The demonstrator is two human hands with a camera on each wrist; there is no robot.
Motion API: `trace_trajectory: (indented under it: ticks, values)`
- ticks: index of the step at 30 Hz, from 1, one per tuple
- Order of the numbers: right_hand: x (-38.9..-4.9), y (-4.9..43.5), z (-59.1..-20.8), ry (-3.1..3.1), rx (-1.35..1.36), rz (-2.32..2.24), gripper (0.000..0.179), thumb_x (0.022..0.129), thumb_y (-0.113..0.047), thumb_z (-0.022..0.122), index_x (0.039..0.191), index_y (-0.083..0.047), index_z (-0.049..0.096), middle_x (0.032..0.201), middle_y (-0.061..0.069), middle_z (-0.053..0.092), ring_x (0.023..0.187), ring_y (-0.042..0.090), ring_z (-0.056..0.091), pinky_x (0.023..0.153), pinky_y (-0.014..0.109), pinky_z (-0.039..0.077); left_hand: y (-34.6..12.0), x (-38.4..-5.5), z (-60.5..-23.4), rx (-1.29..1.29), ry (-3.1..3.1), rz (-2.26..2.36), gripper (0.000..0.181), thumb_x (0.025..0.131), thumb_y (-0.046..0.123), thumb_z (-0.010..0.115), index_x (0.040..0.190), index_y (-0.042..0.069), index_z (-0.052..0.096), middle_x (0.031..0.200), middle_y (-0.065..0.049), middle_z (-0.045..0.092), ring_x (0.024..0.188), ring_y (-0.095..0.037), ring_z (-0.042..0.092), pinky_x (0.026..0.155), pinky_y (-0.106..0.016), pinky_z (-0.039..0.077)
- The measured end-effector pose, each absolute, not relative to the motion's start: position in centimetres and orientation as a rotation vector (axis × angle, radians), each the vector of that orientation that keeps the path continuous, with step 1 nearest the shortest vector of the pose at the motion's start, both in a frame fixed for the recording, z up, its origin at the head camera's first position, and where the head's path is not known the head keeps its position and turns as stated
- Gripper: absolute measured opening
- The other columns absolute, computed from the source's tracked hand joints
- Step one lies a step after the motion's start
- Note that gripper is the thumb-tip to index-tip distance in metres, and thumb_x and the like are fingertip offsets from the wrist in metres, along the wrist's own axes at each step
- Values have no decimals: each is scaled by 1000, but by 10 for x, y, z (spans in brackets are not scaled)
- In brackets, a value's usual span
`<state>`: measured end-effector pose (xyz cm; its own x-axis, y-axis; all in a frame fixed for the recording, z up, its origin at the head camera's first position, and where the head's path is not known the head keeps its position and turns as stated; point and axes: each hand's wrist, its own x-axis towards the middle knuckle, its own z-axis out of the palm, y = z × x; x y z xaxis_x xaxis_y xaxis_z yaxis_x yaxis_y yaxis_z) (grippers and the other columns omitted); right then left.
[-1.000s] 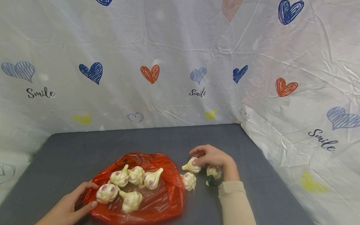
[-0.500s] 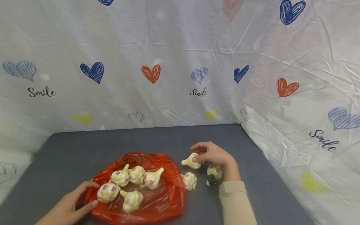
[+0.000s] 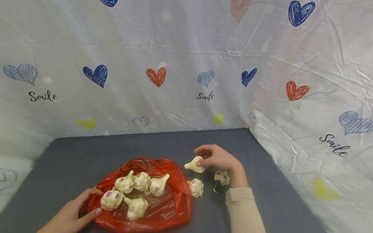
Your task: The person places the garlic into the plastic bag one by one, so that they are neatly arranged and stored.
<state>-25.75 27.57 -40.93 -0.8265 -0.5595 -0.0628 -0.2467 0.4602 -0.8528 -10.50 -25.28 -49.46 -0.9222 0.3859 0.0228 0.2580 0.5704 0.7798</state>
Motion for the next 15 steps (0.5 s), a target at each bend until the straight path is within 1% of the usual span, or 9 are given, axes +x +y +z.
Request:
trace_trajectory:
  ticks: [4, 7, 11, 15]
  values:
    - [-254, 271, -403, 2392, -709, -1307, 54, 98, -23, 85, 145, -5, 67, 134, 15, 71, 113, 33, 71, 88, 44, 63, -253, -105, -495, 539, 2647, 1283, 46, 108, 36, 73, 141, 11, 53, 150, -22, 58, 140, -52, 56, 94, -47, 62]
    - [-252, 267, -399, 2374, -719, -1319, 54, 98, -24, 85, 145, -4, 67, 135, 15, 71, 110, 34, 72, 87, 46, 63, -253, -105, -495, 534, 2642, 1282, 46, 108, 36, 73, 141, 11, 53, 150, -22, 58, 139, -52, 57, 94, -47, 62]
    - [-248, 263, -394, 2353, -734, -1333, 52, 99, -22, 84, 143, -1, 67, 132, 17, 72, 104, 33, 73, 87, 52, 63, -253, -105, -495, 542, 2643, 1277, 46, 108, 36, 74, 140, 11, 53, 149, -23, 58, 138, -51, 57, 93, -43, 62]
    - [-245, 260, -389, 2346, -751, -1335, 47, 98, -19, 84, 138, 0, 69, 124, 17, 74, 97, 34, 75, 87, 60, 62, -253, -105, -495, 552, 2642, 1280, 46, 108, 36, 73, 140, 11, 53, 150, -23, 58, 138, -51, 57, 93, -42, 62]
